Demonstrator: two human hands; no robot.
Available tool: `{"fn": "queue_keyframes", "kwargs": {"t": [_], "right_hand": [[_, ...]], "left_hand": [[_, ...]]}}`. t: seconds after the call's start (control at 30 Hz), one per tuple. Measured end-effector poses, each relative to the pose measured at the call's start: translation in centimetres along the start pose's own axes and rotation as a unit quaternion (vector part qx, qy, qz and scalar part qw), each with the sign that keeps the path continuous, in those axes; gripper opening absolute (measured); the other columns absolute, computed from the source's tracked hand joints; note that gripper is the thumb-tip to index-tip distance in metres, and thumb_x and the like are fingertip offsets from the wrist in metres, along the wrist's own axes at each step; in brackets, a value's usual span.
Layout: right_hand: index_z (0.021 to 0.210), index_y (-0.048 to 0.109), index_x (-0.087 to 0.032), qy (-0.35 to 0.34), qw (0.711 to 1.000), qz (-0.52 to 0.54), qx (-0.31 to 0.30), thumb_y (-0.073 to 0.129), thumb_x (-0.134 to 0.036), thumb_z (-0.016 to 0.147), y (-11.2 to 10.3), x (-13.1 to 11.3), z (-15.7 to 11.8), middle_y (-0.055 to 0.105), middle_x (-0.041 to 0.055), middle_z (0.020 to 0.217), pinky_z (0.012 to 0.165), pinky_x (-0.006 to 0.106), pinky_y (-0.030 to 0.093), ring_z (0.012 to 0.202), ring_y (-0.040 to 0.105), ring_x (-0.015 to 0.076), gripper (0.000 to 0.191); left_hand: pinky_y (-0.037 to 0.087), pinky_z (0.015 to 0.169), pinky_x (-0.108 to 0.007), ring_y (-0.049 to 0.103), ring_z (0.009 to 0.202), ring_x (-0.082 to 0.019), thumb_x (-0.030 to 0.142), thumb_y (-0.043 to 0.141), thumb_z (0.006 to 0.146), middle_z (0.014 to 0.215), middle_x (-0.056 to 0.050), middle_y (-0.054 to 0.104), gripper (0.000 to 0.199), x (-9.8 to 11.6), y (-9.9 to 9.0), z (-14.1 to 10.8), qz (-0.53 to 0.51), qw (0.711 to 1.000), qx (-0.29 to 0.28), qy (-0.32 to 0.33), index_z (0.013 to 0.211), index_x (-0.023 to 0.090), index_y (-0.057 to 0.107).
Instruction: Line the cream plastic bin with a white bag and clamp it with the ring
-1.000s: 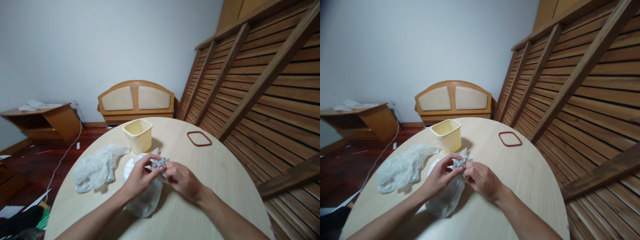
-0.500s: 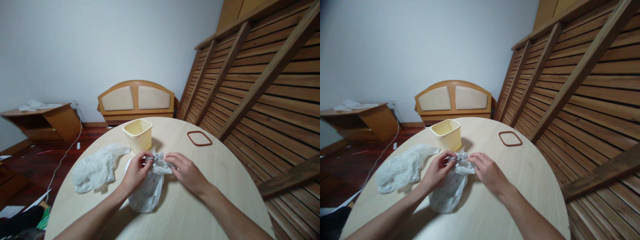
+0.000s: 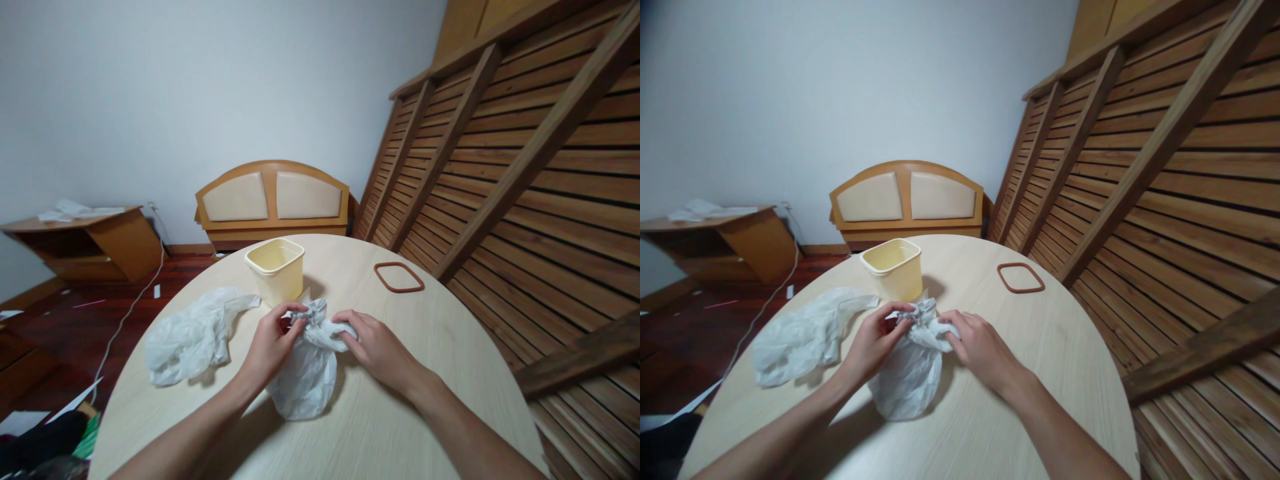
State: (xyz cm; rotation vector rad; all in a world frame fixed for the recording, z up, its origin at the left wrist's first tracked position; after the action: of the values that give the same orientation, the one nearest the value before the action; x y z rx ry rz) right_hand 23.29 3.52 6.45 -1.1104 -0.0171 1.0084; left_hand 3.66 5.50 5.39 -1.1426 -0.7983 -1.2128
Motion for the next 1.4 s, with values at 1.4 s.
{"fn": "queue_keyframes", "kwargs": {"t": [1.4], "right_hand": [[0.114,0.068,-0.021,-0.214,0.973,-0.023,0.083,0.052,-0.005,0.092,-0.6,-2.9,-0.7,0.071,0.0079,0.100,0.075,0.030,0.060,0.090,0.070,0.0177,0.032]], "left_hand": [[0.049,0.091,-0.036,0.066,0.096,-0.023,0.039,0.057,0.094,0.100,-0.008,0.075,0.026,2.5,2.1,-1.6,0.007,0.982,-0.164,0.090,0.100,0.019,0.073]]}}
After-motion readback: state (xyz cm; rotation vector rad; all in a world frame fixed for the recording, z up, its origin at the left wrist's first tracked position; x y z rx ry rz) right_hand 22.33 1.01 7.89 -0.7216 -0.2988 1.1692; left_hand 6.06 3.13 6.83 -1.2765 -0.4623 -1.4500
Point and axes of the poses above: each hand's wrist, its own z-axis towards the middle knuckle, its own y-axis out of the palm, x = y × z, the point moved 5 cm from there along z, towards the middle knuckle
